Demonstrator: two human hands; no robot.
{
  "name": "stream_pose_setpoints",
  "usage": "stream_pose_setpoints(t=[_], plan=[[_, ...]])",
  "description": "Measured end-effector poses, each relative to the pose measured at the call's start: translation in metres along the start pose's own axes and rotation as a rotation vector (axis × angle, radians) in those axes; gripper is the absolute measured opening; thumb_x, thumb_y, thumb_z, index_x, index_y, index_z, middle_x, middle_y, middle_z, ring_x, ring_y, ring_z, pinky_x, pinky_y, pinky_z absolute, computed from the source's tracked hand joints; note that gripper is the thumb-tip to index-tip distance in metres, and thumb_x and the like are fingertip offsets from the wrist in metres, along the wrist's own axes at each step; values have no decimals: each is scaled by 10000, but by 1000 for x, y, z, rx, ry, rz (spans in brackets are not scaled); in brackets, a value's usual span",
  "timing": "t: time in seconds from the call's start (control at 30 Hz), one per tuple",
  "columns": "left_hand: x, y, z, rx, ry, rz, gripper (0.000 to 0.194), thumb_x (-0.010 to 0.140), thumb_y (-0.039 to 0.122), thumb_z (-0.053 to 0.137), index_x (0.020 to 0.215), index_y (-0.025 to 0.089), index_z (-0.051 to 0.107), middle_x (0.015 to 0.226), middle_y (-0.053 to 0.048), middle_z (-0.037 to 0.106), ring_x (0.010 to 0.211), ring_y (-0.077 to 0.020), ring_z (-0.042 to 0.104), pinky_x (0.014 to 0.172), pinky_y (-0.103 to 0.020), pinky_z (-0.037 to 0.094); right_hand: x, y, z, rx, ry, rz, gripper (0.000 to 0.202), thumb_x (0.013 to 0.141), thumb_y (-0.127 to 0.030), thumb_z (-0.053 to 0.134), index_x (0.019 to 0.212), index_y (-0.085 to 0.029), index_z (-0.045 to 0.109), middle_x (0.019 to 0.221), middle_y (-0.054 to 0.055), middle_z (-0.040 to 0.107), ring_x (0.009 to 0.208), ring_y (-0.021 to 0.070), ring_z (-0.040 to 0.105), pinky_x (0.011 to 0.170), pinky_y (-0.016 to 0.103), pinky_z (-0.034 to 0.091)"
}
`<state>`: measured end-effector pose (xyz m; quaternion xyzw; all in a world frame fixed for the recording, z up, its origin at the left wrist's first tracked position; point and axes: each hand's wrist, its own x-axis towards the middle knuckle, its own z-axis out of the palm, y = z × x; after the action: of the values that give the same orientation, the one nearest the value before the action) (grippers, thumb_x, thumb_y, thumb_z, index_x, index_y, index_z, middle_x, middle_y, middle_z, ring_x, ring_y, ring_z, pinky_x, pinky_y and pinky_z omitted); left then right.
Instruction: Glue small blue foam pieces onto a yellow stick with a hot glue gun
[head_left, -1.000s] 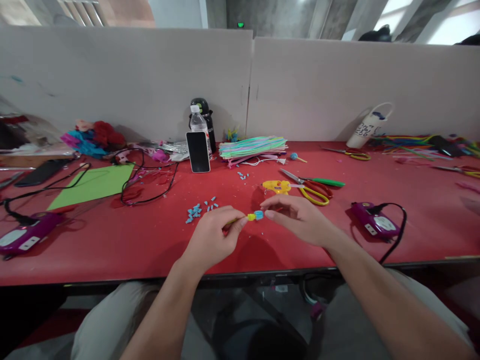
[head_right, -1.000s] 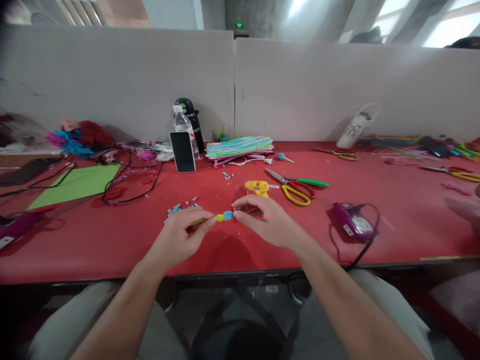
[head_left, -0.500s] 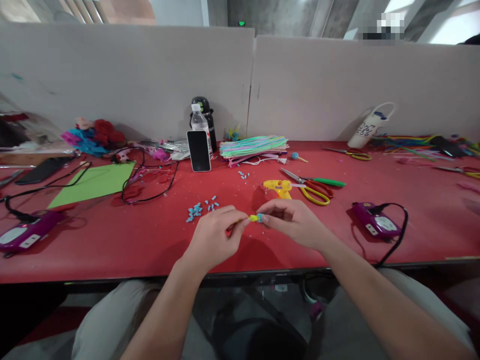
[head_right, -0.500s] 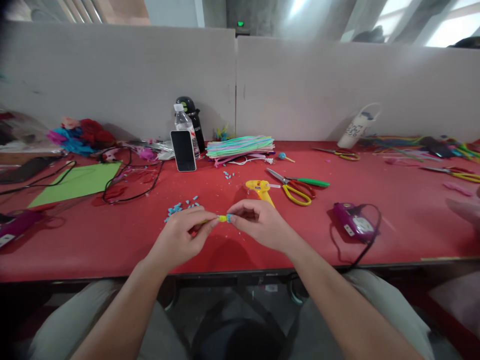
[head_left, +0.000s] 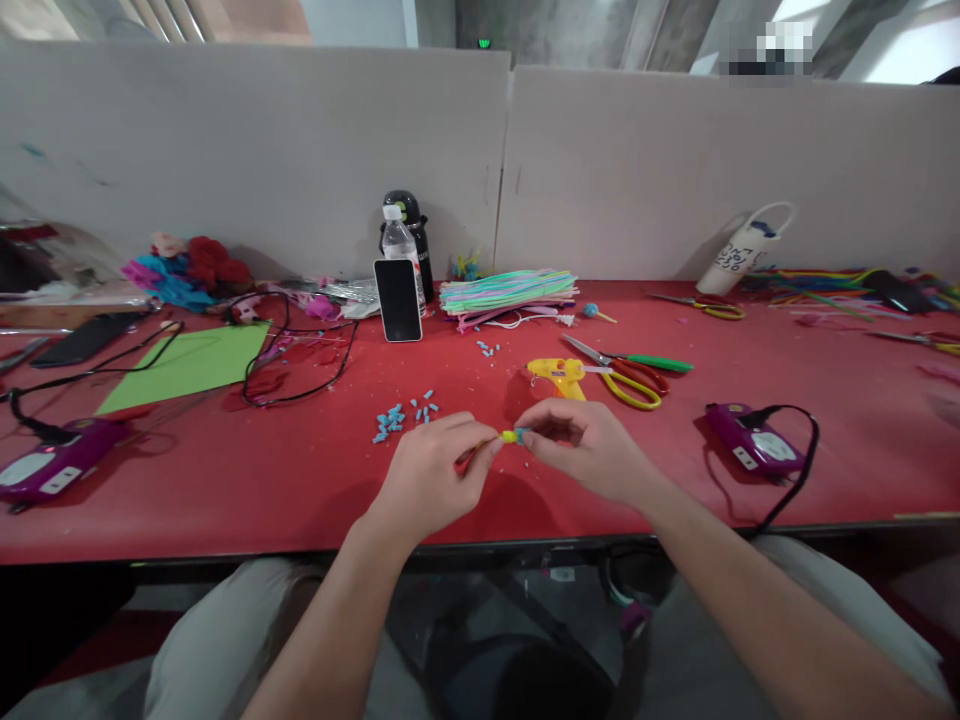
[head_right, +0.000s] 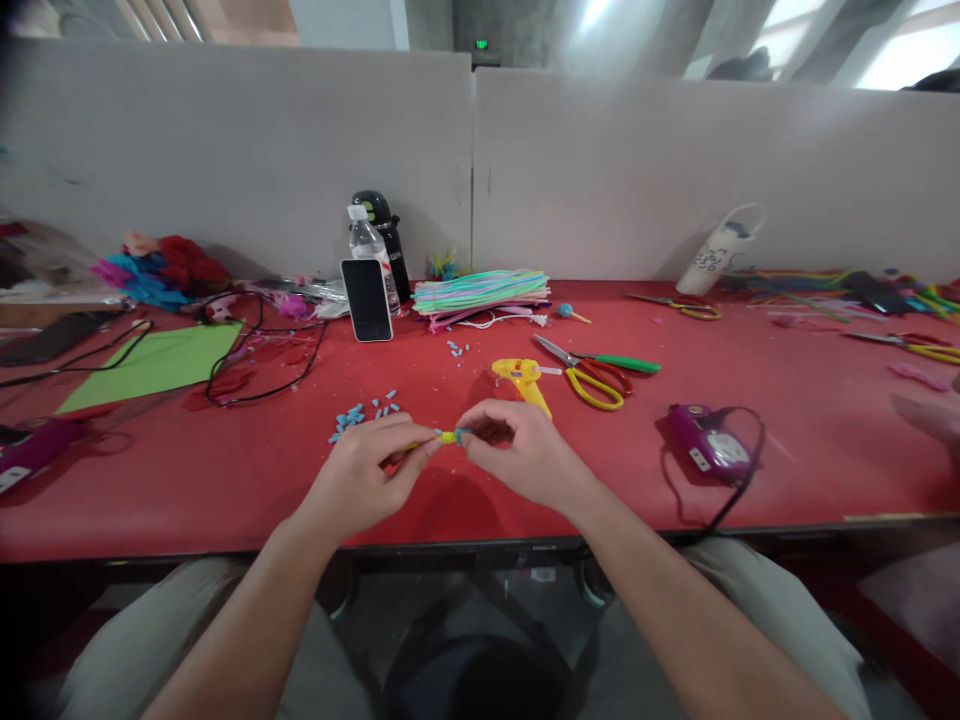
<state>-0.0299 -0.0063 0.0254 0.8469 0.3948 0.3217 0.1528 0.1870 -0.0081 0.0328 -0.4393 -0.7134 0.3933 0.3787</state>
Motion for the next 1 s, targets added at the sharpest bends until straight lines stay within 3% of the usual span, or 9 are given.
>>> stream_pose_setpoints(t=[0.23, 0.47, 0.83, 1.0], plan=[[2, -1, -3, -18, 55, 2, 159, 938, 215, 554, 920, 182, 709, 767, -16, 635, 685, -117, 549, 640, -243, 405, 3, 3, -8, 104, 27, 54, 242, 903, -340, 625, 1066, -182, 709, 991, 76, 741, 876, 182, 691, 792, 313, 550], [2, 1, -3, -27, 73, 9, 146, 934, 211, 561, 939, 184, 705, 803, -22, 638, 702, -118, 566, 664, -242, 431, 3, -1, -3, 191, -49, 113, 220, 861, -357, 680, 965, -165, 713, 800, 33, 695, 727, 141, 631, 686, 275, 524], [2, 1, -2, -32, 67, 25, 133, 927, 201, 570, 935, 194, 703, 787, -11, 626, 683, -110, 553, 653, -240, 432, 4, 0, -1, 230, -24, 143, 212, 798, -352, 742, 894, -166, 705, 777, 19, 667, 693, 126, 588, 641, 261, 484], [2, 2, -4, -32, 85, 21, 145, 929, 202, 567, 933, 188, 711, 819, -27, 656, 711, -119, 580, 681, -243, 455, 4, 3, -4, 264, -12, 130, 232, 842, -351, 700, 999, -183, 727, 911, 49, 720, 811, 155, 646, 760, 300, 526]])
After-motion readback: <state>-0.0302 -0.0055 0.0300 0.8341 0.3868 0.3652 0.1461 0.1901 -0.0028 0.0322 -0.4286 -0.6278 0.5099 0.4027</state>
